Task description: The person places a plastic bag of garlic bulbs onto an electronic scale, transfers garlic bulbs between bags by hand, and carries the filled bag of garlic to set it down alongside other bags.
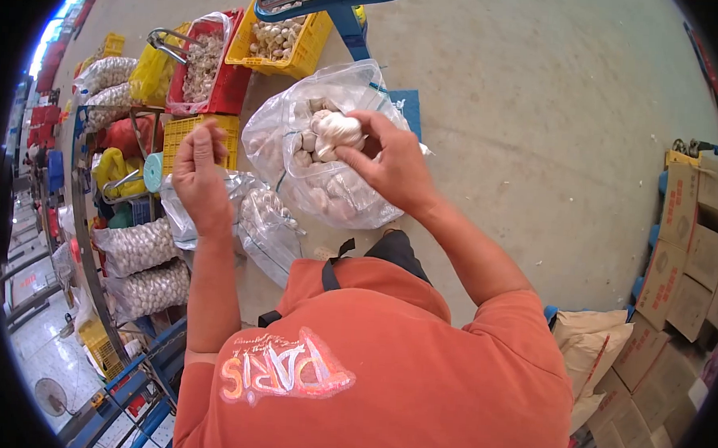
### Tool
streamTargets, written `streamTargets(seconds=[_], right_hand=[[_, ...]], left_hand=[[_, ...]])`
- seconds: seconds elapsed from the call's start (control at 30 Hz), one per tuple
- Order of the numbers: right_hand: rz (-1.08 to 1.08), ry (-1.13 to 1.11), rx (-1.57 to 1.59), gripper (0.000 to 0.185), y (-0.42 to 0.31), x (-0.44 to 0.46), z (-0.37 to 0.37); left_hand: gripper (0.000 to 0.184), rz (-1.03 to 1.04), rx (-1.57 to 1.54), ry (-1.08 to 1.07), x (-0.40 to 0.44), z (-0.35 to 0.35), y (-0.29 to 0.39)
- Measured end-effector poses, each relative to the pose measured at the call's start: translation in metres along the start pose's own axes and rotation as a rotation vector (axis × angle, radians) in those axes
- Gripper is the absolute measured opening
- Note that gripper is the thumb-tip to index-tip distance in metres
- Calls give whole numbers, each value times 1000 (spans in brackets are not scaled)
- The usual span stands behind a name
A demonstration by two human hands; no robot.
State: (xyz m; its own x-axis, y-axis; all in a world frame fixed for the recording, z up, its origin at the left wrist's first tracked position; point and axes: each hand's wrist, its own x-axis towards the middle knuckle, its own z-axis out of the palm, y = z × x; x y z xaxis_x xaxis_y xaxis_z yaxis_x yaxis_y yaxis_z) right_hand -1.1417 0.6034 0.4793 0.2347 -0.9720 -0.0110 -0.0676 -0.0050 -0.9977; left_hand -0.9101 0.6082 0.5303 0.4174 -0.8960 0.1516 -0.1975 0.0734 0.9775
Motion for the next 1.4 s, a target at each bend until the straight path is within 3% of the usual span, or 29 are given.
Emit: streamTargets(seconds=[0.1,0.13,0.2,0.23,0.27,0.3,0.33,0.37,0.4,0.43,0.53,0.57,0.63,0.73,0.8,0.87,0.9,0.97,1.0,1.03,1.07,1.1,1.13,1.2,1.23,1.33,1.4], right_hand=[[-26,63,-131,40,2,14,-2],[-151,51,-335,42,7,20,2],[-363,30,-576,46,23,33,12],[-322,-30,-735,47,27,35,19],[-276,-92,-897,47,29,37,24],[-135,-236,-964,49,27,36,25],[-127,-238,-969,49,28,34,22],[-268,-106,-948,48,31,31,17],[-405,24,-922,47,33,24,11],[-320,80,-965,59,26,18,2],[-208,365,-924,68,39,9,-14],[-202,357,-923,68,48,6,-18],[162,210,-386,50,61,2,-27],[-72,239,-273,23,47,-10,-51],[-245,282,-313,28,36,-20,-75],[-216,267,-260,17,44,-33,-95],[-217,310,-204,14,51,-37,-100],[-193,450,-12,32,51,-36,-108],[-122,468,31,62,54,-38,-119],[-122,458,21,62,53,-38,-118],[-85,408,-72,78,51,-38,-117],[-45,356,-167,95,50,-40,-115],[110,252,-183,120,52,-45,-117],[72,160,-270,123,59,-44,-99],[19,80,-344,127,62,-42,-89],[-11,31,-310,130,75,-11,-76],[40,46,-486,119,73,12,-64]], left_hand=[[57,136,545,-76,6,-9,-14],[73,85,693,-161,0,-3,-15],[70,20,882,-294,-15,20,-23],[53,-73,1002,-395,-19,25,-33],[53,-76,995,-400,-21,24,-46],[44,-153,869,-426,-20,18,-59],[35,-230,743,-451,-17,12,-67],[19,-24,691,-362,-17,3,-65],[15,-162,499,-301,-17,-11,-61],[12,-301,307,-237,-17,-22,-49],[12,-397,81,-92,-39,-48,-29],[12,-392,65,-38,-48,-53,-28],[13,-390,-5,21,-65,-60,-23],[14,-409,-74,78,-80,-72,-21],[13,-426,-62,57,-87,-80,-20],[14,-400,-100,-43,-93,-88,-23],[23,-368,-184,-105,-92,-99,-26],[38,-279,-221,-76,-85,-107,-34],[66,-300,-48,-133,-86,-124,-52],[79,-290,184,-199,-81,-126,-60],[92,-278,414,-266,-74,-125,-68],[117,-341,504,-343,-67,-125,-75],[122,-261,564,-411,-58,-128,-89],[122,-27,651,-548,-35,-126,-117],[122,-37,645,-543,-23,-118,-132],[110,201,698,-565,17,-88,-173],[102,369,739,-578,42,-67,-194]])
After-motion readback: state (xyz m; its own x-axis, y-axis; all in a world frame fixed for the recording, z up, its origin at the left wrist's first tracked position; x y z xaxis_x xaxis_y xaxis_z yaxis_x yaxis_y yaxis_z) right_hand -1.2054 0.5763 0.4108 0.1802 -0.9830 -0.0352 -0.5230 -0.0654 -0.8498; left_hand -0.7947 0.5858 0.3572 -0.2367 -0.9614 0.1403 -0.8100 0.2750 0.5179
